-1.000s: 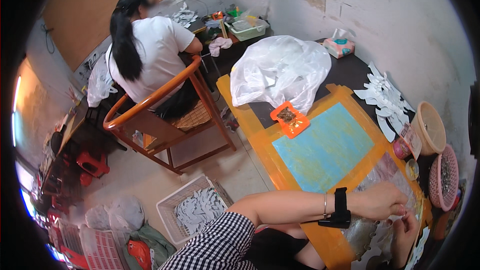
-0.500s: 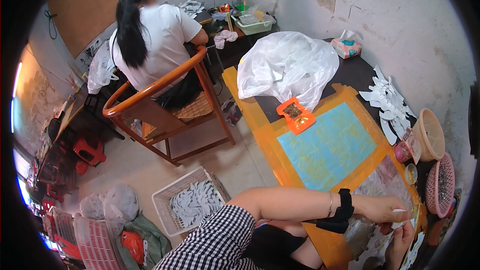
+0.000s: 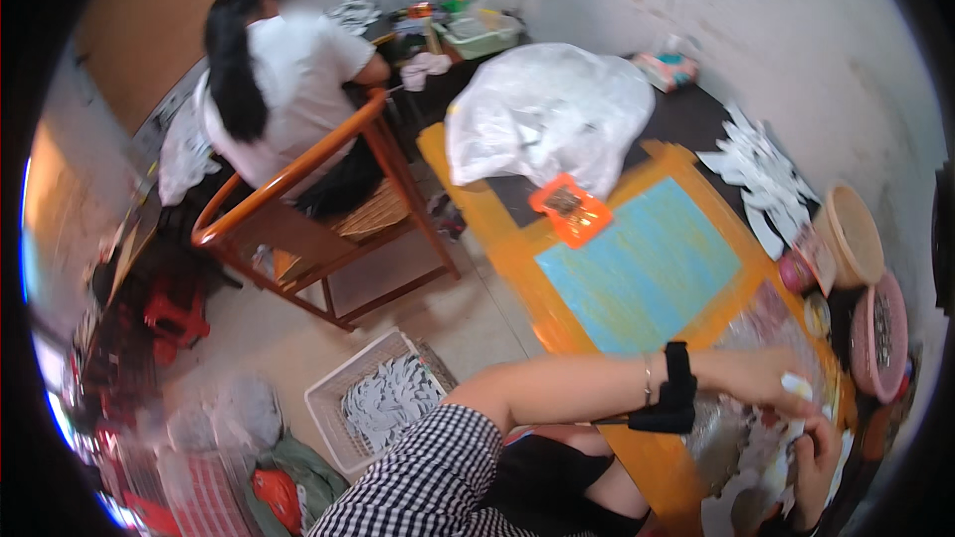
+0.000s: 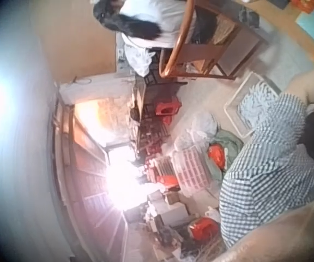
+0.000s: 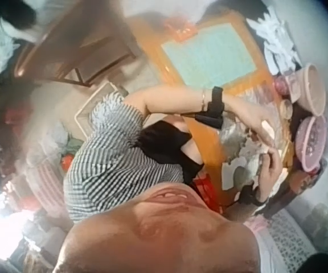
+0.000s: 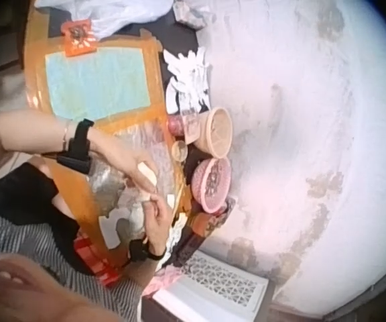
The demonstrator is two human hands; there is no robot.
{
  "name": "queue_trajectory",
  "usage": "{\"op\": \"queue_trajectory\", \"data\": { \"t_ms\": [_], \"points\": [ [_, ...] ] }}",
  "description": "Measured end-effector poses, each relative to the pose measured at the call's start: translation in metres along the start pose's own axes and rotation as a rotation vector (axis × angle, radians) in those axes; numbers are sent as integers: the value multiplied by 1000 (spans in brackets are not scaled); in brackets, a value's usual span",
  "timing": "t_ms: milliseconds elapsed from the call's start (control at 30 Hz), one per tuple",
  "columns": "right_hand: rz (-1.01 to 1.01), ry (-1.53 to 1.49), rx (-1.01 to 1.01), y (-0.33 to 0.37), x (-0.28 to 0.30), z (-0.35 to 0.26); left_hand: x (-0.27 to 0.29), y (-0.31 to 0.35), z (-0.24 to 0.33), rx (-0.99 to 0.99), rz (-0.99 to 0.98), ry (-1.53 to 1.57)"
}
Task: Preparing and organizing white shoe components on a workstation bench.
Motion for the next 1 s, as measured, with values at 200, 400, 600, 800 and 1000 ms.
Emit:
{"op": "queue_trajectory", "data": {
  "t_ms": [200,400,600,800,1000],
  "points": [
    [8,-210,49,-32,-27,-42,34,16,-20,90,175,63],
    [162,-299,170,-26,-8,-53,26,1,-6,-131,225,379],
    [148,-356,151,-22,-17,-51,12,2,-21,132,213,-50],
    [126,-441,132,-29,-16,-48,36,12,-19,136,383,-13],
    [62,-383,84,-35,-25,-36,40,12,-14,98,394,24]
  ]
}}
Point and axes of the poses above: each hand's wrist, its own y-axis away from the middle knuckle, its own x-axis out of the back of the hand, z = x × y, the point moved 10 cm from there along -y, towards the middle knuckle, and after that the axes turned 10 degrees about -z, right-handed, at the moved point
